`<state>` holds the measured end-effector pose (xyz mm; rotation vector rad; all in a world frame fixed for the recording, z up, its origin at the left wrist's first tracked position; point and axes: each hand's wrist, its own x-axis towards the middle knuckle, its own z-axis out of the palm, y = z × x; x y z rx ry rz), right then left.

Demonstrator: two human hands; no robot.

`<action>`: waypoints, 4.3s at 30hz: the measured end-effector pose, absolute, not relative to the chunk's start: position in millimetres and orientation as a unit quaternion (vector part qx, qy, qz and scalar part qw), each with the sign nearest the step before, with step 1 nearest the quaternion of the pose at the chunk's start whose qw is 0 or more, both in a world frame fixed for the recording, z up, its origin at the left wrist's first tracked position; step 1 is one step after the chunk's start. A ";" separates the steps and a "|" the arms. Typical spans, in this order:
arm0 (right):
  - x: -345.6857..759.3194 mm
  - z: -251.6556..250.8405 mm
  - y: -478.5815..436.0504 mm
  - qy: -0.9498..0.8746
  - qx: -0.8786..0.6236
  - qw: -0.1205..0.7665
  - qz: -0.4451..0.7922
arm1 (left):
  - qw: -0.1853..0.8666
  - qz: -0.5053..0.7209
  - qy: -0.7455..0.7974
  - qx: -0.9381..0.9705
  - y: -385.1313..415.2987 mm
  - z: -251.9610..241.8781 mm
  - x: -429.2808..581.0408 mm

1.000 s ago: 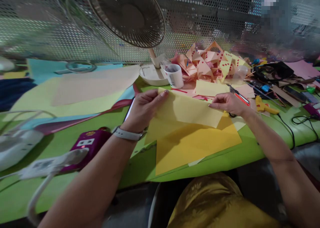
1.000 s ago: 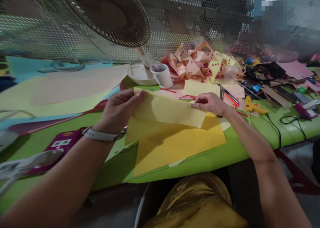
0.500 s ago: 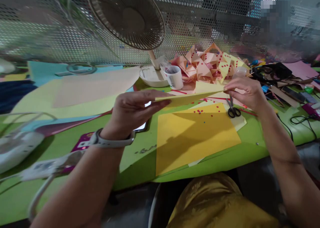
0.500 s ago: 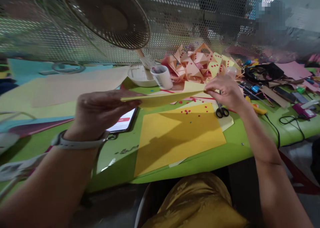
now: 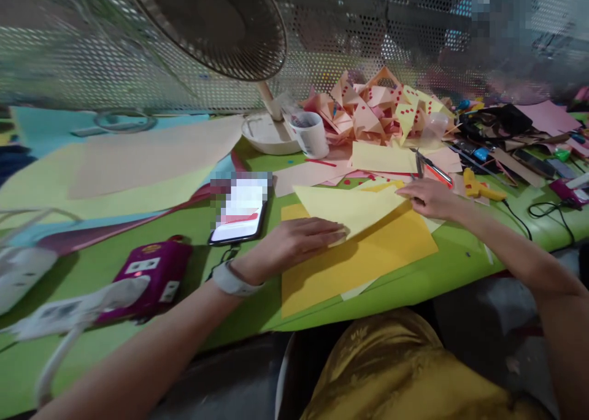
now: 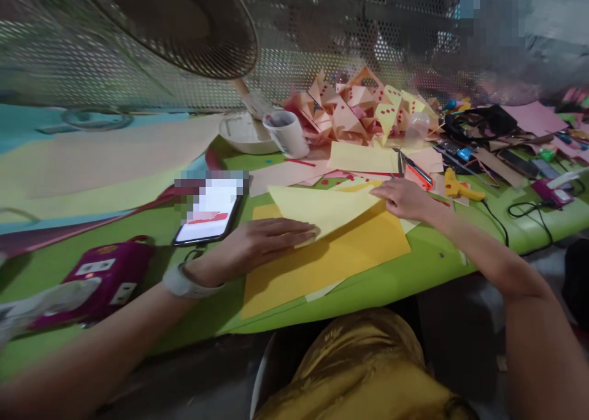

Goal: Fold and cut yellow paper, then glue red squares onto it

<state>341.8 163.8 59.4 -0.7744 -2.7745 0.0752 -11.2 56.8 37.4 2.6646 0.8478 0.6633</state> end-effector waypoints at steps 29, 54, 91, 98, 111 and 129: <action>316.3 52.8 152.5 -0.842 -0.419 0.166 0.297 | 0.081 0.184 0.425 0.883 73.7 11.0 49.8; 290.4 80.2 175.9 -0.680 -0.510 0.014 0.527 | -0.029 0.142 0.398 0.906 66.4 6.1 52.3; 311.2 79.0 167.1 -0.664 -0.496 -0.035 0.558 | 0.018 0.110 0.381 0.918 70.3 7.1 46.4; 311.8 79.9 162.7 -0.688 -0.519 -0.021 0.506 | 0.020 0.110 0.373 0.921 69.0 12.1 48.2; 314.5 77.1 164.7 -0.703 -0.514 -0.031 0.491 | 0.014 0.117 0.367 0.923 69.4 12.5 49.1; 322.9 97.0 162.8 -0.715 -0.547 -0.096 0.424 | 0.027 0.104 0.333 0.937 69.7 12.9 46.3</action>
